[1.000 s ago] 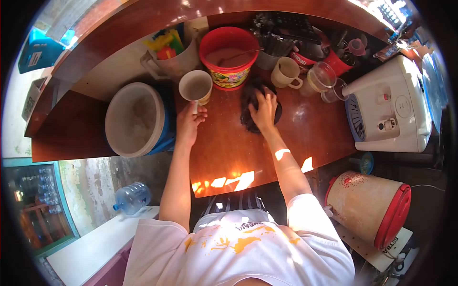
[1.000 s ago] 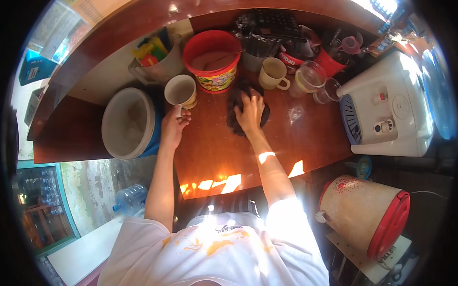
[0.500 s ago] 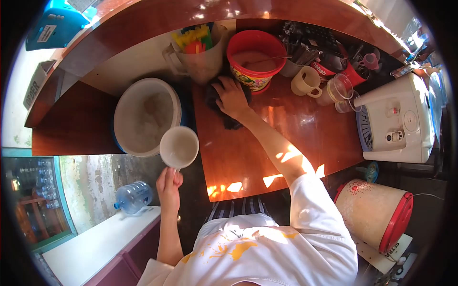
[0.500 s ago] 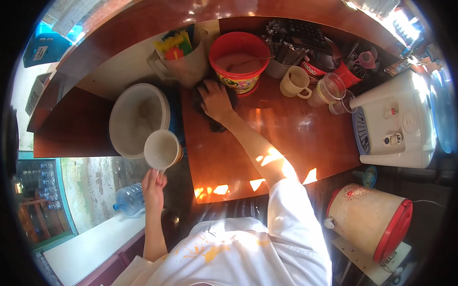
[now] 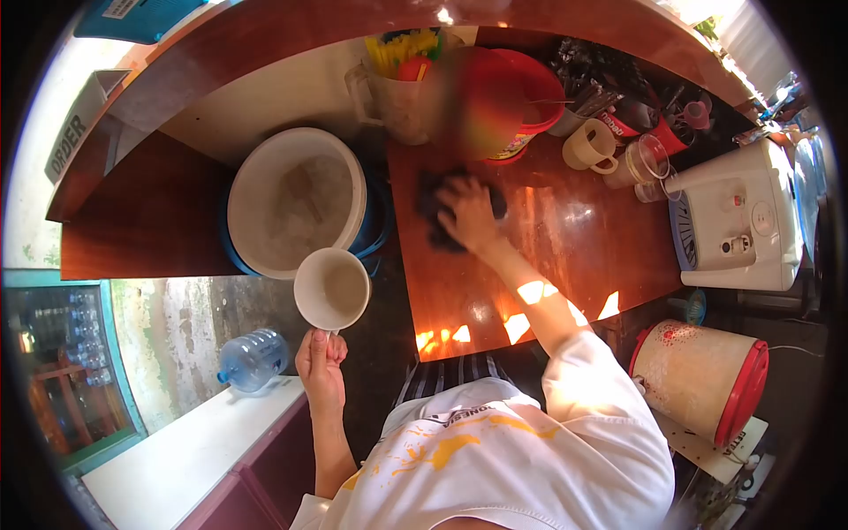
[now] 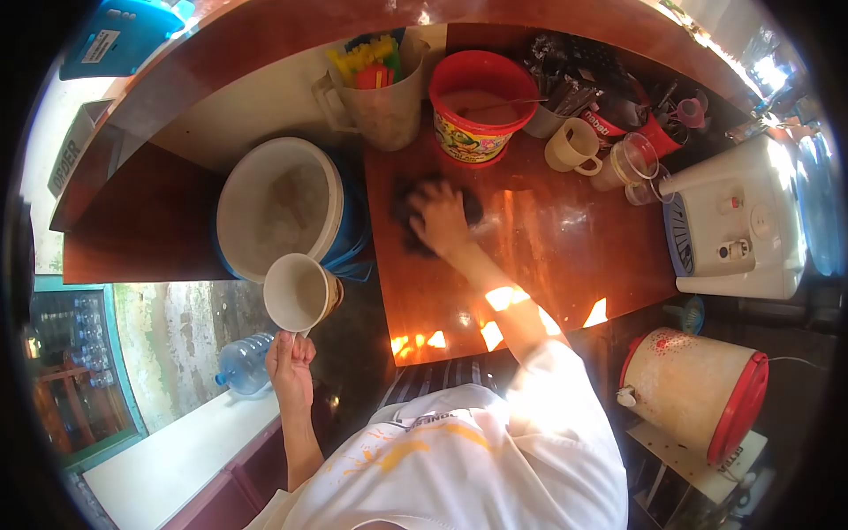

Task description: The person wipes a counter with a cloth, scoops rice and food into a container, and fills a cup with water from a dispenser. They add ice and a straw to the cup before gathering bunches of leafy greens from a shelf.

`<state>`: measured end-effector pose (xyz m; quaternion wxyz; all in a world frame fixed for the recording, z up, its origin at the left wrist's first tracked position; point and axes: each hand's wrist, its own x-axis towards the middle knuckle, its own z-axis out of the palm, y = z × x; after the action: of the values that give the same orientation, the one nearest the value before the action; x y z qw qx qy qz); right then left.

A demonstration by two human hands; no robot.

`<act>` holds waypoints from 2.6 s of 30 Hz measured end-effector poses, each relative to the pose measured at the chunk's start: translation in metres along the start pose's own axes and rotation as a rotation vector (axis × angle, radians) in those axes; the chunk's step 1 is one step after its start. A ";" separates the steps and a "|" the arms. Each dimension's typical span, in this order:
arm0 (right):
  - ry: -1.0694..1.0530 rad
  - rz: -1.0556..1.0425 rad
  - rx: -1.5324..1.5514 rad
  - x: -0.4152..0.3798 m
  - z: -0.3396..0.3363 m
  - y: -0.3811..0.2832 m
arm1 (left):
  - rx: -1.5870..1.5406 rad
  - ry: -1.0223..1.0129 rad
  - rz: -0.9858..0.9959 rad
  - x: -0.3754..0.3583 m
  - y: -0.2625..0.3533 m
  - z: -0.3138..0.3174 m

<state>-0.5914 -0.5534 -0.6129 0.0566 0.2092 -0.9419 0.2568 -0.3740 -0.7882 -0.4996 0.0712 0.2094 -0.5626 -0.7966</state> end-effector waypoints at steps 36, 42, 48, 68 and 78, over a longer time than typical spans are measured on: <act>0.400 0.902 -0.378 -0.270 -0.093 0.028 | 0.391 0.014 0.391 0.169 -0.084 0.135; 0.446 0.892 -0.302 -0.256 -0.097 0.084 | 0.206 -0.459 0.122 0.112 -0.077 0.211; 0.258 0.897 -0.246 -0.229 -0.091 0.070 | -0.159 -0.227 -0.309 0.183 -0.138 0.276; 0.389 0.744 0.262 -0.246 -0.122 0.130 | 0.233 -0.136 -0.181 0.135 -0.056 0.305; 0.251 0.378 0.701 -0.129 -0.197 0.134 | 0.383 -0.253 -0.363 -0.013 -0.033 0.198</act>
<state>-0.5317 -0.3018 -0.5328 0.0484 0.0064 -0.8051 0.5912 -0.4400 -0.6006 -0.4712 -0.1841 0.2154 -0.6605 -0.6953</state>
